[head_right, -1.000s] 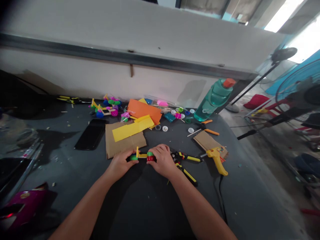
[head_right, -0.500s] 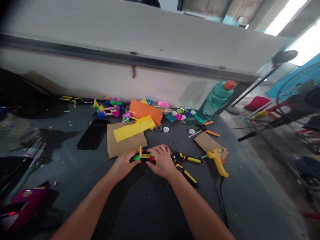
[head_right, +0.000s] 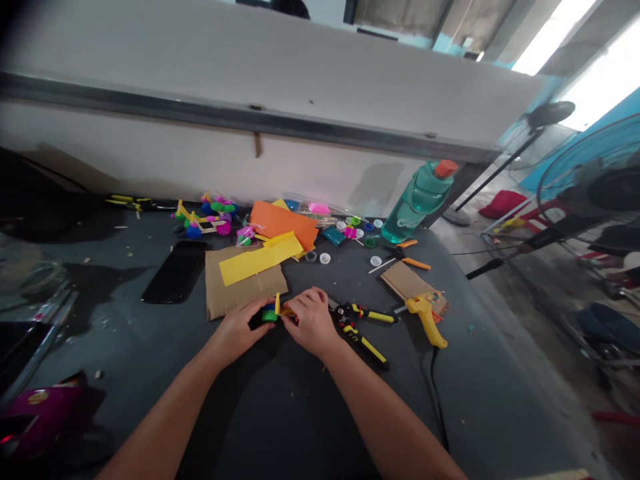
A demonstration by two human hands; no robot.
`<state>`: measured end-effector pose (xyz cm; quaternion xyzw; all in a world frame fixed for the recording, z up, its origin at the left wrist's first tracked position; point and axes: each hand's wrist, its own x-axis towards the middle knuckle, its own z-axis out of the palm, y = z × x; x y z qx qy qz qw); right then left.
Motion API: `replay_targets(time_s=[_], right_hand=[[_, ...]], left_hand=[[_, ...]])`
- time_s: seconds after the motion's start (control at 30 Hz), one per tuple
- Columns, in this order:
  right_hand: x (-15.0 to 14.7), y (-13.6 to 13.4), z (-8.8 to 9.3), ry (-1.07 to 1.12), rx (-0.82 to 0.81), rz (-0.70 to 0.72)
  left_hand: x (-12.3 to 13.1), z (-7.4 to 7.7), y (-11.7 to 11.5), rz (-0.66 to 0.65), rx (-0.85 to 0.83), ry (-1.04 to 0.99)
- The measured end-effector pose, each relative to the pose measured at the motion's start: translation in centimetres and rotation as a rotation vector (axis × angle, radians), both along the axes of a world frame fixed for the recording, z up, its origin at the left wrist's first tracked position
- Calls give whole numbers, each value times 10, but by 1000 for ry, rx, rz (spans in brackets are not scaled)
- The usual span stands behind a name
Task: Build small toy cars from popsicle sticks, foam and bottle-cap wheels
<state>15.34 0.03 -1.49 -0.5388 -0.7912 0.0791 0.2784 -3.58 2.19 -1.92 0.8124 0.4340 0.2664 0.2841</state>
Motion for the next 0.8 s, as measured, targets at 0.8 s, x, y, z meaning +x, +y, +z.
replay_targets(time_s=[0.8], right_hand=[[-3,3,-6,31,7,2]], left_hand=[[6,-2,-1,12,47,6]])
